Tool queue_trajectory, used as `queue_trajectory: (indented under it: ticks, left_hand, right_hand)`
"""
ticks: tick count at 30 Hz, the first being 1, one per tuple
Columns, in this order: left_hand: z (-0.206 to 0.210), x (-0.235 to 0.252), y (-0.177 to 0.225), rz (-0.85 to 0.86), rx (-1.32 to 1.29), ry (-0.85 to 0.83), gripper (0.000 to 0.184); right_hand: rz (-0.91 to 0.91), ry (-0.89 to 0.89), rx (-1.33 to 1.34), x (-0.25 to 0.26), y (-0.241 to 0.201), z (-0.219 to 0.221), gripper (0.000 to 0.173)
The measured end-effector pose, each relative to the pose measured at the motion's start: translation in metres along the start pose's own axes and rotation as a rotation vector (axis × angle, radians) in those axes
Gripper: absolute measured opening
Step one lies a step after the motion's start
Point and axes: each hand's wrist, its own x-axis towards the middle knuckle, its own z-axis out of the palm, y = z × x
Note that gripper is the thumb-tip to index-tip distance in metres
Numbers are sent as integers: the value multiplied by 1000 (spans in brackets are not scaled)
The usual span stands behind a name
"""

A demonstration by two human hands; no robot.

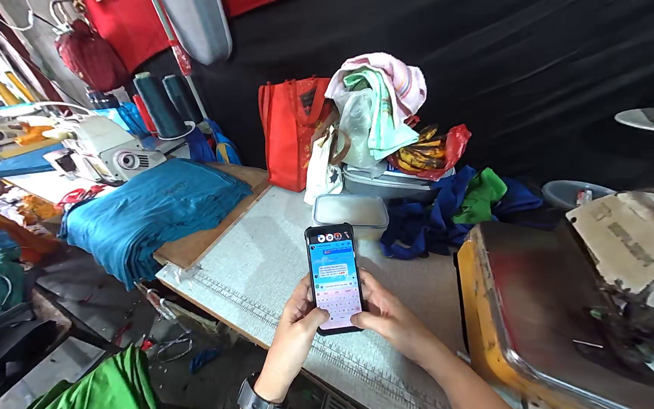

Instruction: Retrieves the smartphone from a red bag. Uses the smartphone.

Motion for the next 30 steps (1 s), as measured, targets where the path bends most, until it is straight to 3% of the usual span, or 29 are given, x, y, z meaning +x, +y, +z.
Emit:
queue_trajectory:
  ticks: [30]
  left_hand:
    - [-1,0,0,12,15,-16,58]
  right_hand:
    - [-1,-5,-1,1,2,0,79]
